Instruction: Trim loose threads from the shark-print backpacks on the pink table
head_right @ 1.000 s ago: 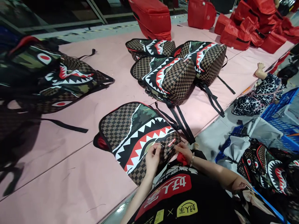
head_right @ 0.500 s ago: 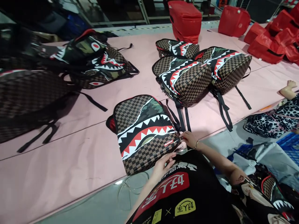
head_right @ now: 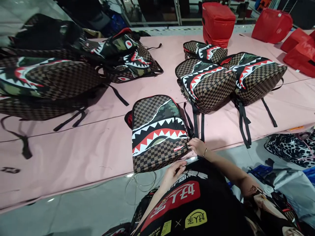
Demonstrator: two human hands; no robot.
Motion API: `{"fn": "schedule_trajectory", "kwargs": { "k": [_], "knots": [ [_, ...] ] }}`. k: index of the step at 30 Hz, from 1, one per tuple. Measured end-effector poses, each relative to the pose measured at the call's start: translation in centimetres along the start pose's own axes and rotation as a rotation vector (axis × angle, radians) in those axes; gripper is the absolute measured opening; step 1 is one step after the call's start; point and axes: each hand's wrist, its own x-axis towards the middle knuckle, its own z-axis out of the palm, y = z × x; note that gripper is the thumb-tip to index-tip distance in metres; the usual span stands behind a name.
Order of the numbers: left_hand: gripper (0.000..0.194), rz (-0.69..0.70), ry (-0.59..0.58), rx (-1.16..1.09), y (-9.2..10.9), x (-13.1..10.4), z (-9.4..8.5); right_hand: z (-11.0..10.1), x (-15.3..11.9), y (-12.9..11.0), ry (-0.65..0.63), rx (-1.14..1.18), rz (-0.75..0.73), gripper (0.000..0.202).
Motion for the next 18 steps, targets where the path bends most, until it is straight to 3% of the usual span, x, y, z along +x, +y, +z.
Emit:
{"fn": "schedule_trajectory", "kwargs": {
  "k": [9, 18],
  "knots": [
    [0.029, 0.006, -0.001, 0.001, -0.8, -0.9, -1.3, 0.3, 1.3, -2.5, -0.014, -0.086, -0.027, 0.035],
    [0.029, -0.014, -0.014, 0.010, -1.4, -1.7, -1.9, 0.6, 1.9, -3.2, -0.028, -0.161, -0.069, 0.036]
  ]
}}
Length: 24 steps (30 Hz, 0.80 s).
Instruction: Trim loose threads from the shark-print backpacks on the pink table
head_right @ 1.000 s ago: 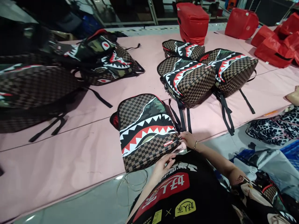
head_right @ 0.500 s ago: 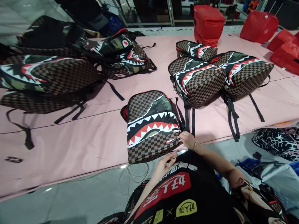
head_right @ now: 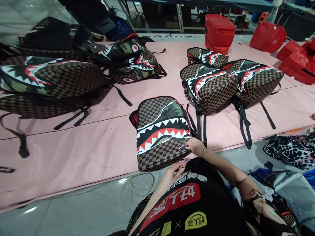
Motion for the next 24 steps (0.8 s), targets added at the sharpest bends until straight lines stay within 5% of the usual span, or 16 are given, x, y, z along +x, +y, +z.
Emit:
{"fn": "schedule_trajectory", "kwargs": {
  "k": [10, 16, 24],
  "knots": [
    [0.029, 0.068, 0.006, -0.030, -0.7, 0.0, 0.9, -0.2, -0.4, -0.4, -0.014, 0.184, 0.105, 0.033],
    [0.029, 0.046, 0.024, -0.053, -1.2, -0.3, 1.3, -2.9, -1.3, 0.9, -0.102, 0.630, 0.570, 0.027],
    [0.029, 0.017, 0.023, -0.050, -0.9, 0.0, 1.4, -4.7, -0.4, 3.1, -0.240, 0.534, 0.681, 0.025]
  ]
}}
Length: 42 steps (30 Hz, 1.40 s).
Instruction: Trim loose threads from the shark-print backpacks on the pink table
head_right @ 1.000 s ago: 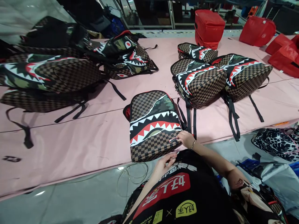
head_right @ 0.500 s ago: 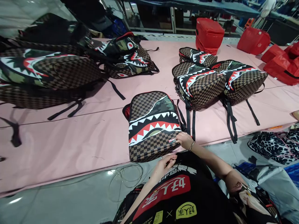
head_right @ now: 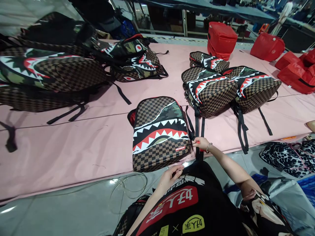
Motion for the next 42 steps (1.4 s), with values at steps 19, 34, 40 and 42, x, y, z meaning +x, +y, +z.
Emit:
{"fn": "schedule_trajectory", "kwargs": {
  "k": [19, 34, 40, 42],
  "knots": [
    [0.029, -0.020, 0.019, -0.017, -0.2, 0.8, -0.4, 0.0, 0.2, -1.2, -0.015, -0.190, -0.037, 0.022],
    [0.029, -0.020, 0.017, -0.022, -0.7, 0.8, -0.8, 0.7, 1.1, -3.7, -0.087, -0.326, -0.046, 0.021],
    [0.030, -0.019, 0.009, -0.051, -0.5, 0.7, -1.3, 0.4, 0.9, -3.8, -0.129, -0.303, -0.040, 0.019],
    [0.030, -0.010, 0.010, -0.065, -0.5, 0.6, -1.5, 0.3, 0.8, -3.6, -0.118, -0.294, -0.035, 0.019]
  ]
}}
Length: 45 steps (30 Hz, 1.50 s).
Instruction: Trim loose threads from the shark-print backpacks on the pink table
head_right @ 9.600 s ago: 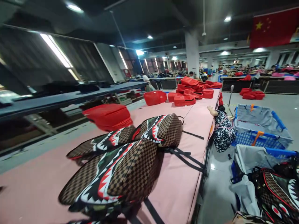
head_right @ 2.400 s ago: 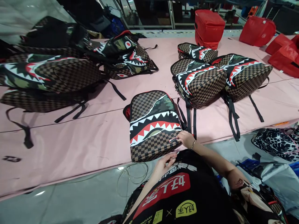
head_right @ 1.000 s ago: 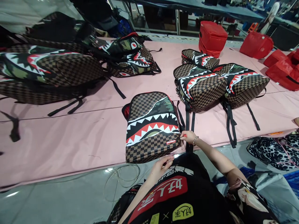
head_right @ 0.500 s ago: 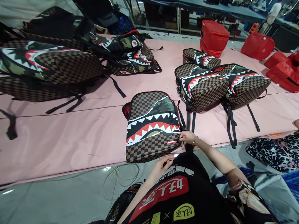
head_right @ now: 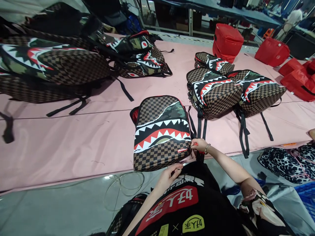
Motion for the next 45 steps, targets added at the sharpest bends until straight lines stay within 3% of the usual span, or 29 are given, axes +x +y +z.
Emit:
{"fn": "schedule_trajectory", "kwargs": {
  "k": [9, 23, 34, 45],
  "knots": [
    [0.029, 0.000, 0.013, 0.049, -1.0, 0.2, -0.2, -0.6, -1.4, -0.4, 0.040, 0.012, 0.102, 0.021],
    [0.033, 0.063, -0.060, 0.029, -0.2, 0.7, -1.3, 1.4, 0.0, -1.6, 0.075, -0.010, 0.053, 0.020],
    [0.032, 0.069, -0.064, 0.052, -0.5, 0.8, -2.3, 1.8, 0.3, -3.2, 0.081, -0.036, 0.058, 0.021],
    [0.031, 0.075, -0.065, 0.044, -0.7, 0.9, -2.8, 1.9, -0.2, -2.1, 0.107, 0.045, 0.082, 0.019]
  ]
}}
